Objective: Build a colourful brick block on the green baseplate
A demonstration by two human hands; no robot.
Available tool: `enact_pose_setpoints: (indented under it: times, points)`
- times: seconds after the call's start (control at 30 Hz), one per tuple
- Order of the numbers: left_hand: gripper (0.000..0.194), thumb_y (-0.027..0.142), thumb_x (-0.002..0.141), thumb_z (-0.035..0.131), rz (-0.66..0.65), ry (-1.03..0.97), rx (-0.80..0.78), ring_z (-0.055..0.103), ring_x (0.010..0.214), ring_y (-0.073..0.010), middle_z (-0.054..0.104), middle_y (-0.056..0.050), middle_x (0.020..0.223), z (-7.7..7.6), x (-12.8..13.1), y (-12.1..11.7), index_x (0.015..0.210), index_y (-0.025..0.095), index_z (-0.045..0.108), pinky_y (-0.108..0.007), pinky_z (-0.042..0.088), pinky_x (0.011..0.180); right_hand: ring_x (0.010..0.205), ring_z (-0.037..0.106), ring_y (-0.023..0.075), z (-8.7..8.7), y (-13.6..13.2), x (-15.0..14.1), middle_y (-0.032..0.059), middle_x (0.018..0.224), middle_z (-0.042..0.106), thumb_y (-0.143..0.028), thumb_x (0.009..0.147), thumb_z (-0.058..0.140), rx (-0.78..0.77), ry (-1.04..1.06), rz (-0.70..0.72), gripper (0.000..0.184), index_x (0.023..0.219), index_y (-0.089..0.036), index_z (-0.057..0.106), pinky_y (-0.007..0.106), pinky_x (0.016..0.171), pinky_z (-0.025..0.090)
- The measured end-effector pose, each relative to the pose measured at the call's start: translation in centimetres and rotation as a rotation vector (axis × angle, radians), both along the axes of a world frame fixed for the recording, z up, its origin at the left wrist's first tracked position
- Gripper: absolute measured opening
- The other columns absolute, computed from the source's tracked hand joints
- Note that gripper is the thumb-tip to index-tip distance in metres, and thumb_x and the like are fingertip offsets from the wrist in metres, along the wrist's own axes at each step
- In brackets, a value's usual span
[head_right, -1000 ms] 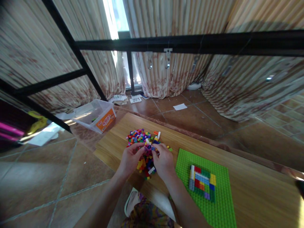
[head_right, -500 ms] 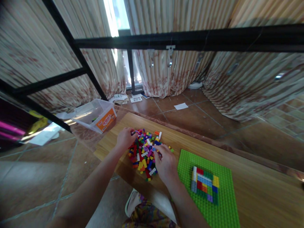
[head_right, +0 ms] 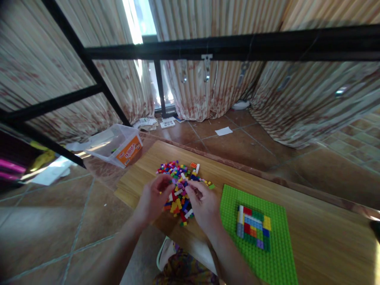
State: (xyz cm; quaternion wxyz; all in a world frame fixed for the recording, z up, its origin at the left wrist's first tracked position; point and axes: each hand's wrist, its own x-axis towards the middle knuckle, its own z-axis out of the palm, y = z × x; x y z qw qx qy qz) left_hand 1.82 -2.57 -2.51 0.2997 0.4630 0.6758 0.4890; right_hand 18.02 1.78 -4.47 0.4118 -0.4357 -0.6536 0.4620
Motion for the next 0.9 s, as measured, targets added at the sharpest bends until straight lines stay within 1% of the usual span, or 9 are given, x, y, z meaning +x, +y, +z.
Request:
enact_pose_setpoints:
  times: [0.07,0.13,0.23,0.33,0.53,0.67,0.77,0.83,0.9]
  points:
    - [0.017,0.03,0.076,0.071,-0.052,-0.283,-0.013,0.06,0.071,-0.0147,0.067,-0.002,0.081,-0.1,1.8,-2.0,0.089,0.021,0.068,-0.024,0.045,0.066,0.082,0.069,0.0208,0.2,-0.8,-0.3,0.0067,0.093,0.075,-0.041,0.083,0.064,-0.101,0.072,0.077,0.026,0.097,-0.021,0.074,0.033,0.073,0.056]
    - [0.02,0.03,0.072,0.076,-0.035,-0.465,-0.036,0.06,0.071,-0.0136,0.067,-0.001,0.078,-0.2,3.1,-3.2,0.086,0.019,0.067,-0.022,0.046,0.065,0.076,0.069,0.0199,0.3,-1.6,-0.3,0.0058,0.088,0.075,-0.041,0.081,0.067,-0.17,0.106,0.133,0.024,0.092,-0.021,0.075,0.031,0.066,0.056]
    - [0.022,0.029,0.069,0.079,-0.03,-0.657,-0.062,0.061,0.069,-0.0129,0.067,0.0,0.075,-0.2,3.7,-3.8,0.082,0.017,0.066,-0.023,0.048,0.066,0.064,0.066,0.0174,0.3,-2.4,-0.1,0.0042,0.077,0.073,-0.04,0.08,0.069,-0.247,0.137,0.136,0.022,0.086,-0.021,0.075,0.028,0.057,0.054]
    - [0.024,0.032,0.071,0.077,-0.047,-0.762,-0.093,0.059,0.063,-0.0118,0.065,0.0,0.07,0.0,3.9,-3.7,0.083,0.016,0.065,-0.024,0.049,0.063,0.059,0.064,0.0164,0.4,-2.9,0.2,0.0032,0.071,0.071,-0.042,0.08,0.068,-0.295,0.178,0.118,0.024,0.088,-0.02,0.074,0.027,0.054,0.053]
    - [0.022,0.035,0.074,0.073,0.01,-0.696,-0.103,0.055,0.056,-0.0102,0.061,0.001,0.062,-0.3,5.2,-3.7,0.074,0.015,0.062,-0.021,0.045,0.055,0.059,0.061,0.0155,0.5,-3.2,0.6,0.003,0.071,0.07,-0.043,0.076,0.072,-0.335,0.201,0.082,0.026,0.085,-0.019,0.074,0.027,0.054,0.05]
    - [0.019,0.033,0.076,0.07,-0.028,-0.665,-0.069,0.055,0.056,-0.0113,0.061,0.0,0.062,-0.2,5.4,-3.8,0.075,0.016,0.061,-0.023,0.045,0.055,0.056,0.055,0.0127,0.4,-3.5,0.6,0.001,0.063,0.066,-0.042,0.075,0.073,-0.443,0.313,0.068,0.024,0.08,-0.019,0.075,0.025,0.052,0.045]
    - [0.018,0.033,0.077,0.068,-0.053,-0.676,-0.063,0.056,0.056,-0.0114,0.061,0.001,0.063,-0.2,4.9,-3.5,0.076,0.016,0.061,-0.023,0.046,0.056,0.055,0.055,0.0129,0.3,-2.9,0.5,0.0001,0.061,0.065,-0.043,0.074,0.073,-0.495,0.356,0.06,0.026,0.082,-0.019,0.076,0.026,0.053,0.045]
    - [0.016,0.031,0.077,0.067,-0.03,-0.604,-0.057,0.054,0.055,-0.0104,0.06,0.002,0.063,-0.6,4.2,-2.9,0.078,0.017,0.061,-0.023,0.045,0.056,0.056,0.057,0.0148,0.2,-1.6,0.5,0.0012,0.063,0.067,-0.044,0.074,0.072,-0.408,0.257,0.02,0.027,0.082,-0.019,0.076,0.027,0.054,0.047]
    - [0.013,0.029,0.078,0.066,0.009,-0.449,-0.037,0.053,0.056,-0.01,0.059,0.003,0.065,-1.2,3.4,-2.1,0.079,0.017,0.062,-0.022,0.044,0.057,0.063,0.062,0.0176,0.1,0.1,0.4,0.0032,0.07,0.071,-0.042,0.074,0.07,-0.23,0.08,-0.029,0.025,0.08,-0.019,0.077,0.03,0.061,0.049]
